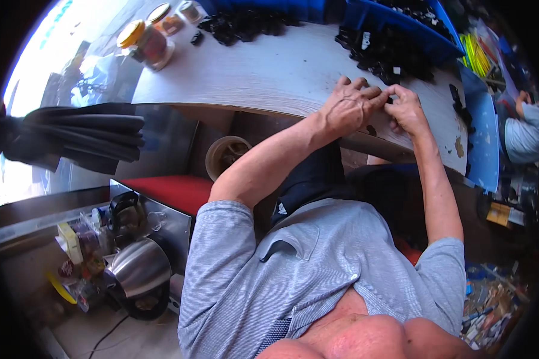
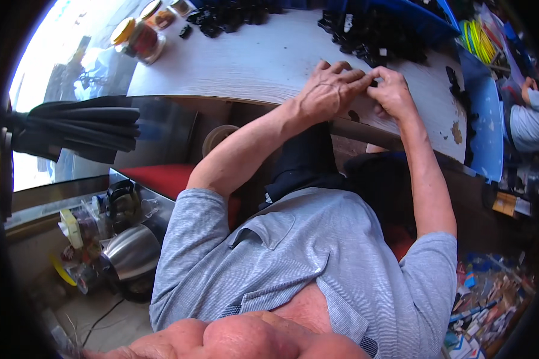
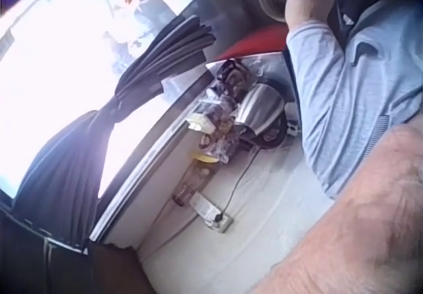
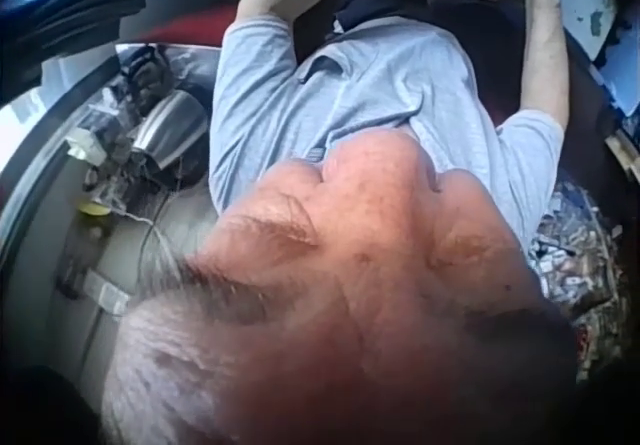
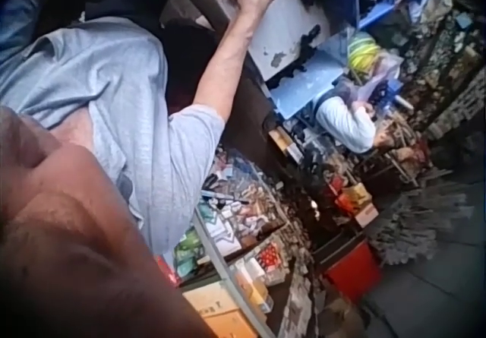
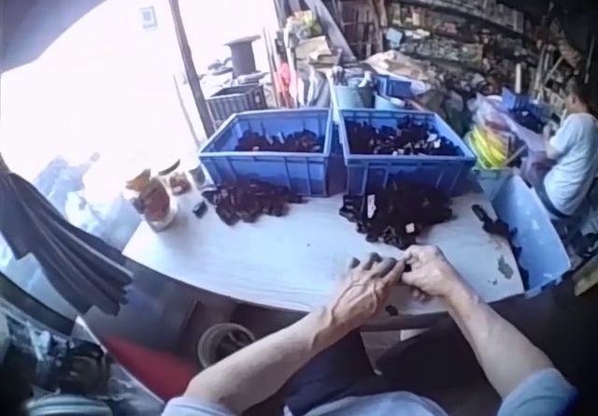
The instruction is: Assembling small black components at a factory workbench.
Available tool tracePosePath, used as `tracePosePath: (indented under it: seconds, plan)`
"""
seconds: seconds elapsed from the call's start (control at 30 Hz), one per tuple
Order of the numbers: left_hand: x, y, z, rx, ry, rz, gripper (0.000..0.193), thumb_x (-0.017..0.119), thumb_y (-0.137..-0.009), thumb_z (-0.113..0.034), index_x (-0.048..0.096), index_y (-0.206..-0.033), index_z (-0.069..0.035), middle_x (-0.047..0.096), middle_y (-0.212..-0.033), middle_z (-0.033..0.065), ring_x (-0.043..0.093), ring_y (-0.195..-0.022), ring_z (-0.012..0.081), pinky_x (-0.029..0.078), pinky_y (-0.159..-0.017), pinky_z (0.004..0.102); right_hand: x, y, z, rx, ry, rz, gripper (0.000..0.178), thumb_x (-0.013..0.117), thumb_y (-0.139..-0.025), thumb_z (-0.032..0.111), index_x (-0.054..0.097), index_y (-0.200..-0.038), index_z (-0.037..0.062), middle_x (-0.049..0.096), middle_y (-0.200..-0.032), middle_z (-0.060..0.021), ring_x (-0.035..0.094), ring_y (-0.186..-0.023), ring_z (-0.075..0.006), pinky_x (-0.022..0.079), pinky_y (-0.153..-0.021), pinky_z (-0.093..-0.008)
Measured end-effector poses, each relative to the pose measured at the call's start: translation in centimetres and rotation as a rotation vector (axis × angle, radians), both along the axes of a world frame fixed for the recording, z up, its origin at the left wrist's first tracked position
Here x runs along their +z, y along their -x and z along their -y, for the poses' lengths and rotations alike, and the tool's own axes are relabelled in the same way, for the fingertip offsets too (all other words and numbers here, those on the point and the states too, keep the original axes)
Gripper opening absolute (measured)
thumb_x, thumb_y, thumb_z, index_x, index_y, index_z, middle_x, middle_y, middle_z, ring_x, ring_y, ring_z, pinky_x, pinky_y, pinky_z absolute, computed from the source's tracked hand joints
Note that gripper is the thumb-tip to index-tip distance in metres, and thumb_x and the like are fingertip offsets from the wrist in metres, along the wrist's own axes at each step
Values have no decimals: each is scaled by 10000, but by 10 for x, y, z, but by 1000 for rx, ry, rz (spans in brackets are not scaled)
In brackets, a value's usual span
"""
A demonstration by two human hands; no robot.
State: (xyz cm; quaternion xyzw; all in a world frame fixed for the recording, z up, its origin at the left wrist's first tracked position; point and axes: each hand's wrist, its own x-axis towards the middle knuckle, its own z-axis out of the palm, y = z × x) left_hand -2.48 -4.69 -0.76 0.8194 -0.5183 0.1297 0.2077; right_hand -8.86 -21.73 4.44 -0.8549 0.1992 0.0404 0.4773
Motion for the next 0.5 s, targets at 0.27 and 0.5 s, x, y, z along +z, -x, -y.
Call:
tracePosePath:
  seconds: [0.27,0.5]
  plan:
    - [7,-39,-38,147,480,2,339,625,-798,33,668,-1120,-61,659,-1152,154,596,-1118,380,497,-903,475,-5,1,5,0,-44,33,282,762,-834,120,654,-1086,55,545,-590,8,501,-415,-79,365,-374,-238]
    - [-6,-195,-232,1123,526,294,335,565,-963,-251,649,-1199,-29,667,-1191,192,619,-1112,377,475,-961,467,-3,-4,-4,-1,-96,87,315,775,-840,144,648,-1110,40,570,-598,-8,487,-399,-77,363,-360,-228]
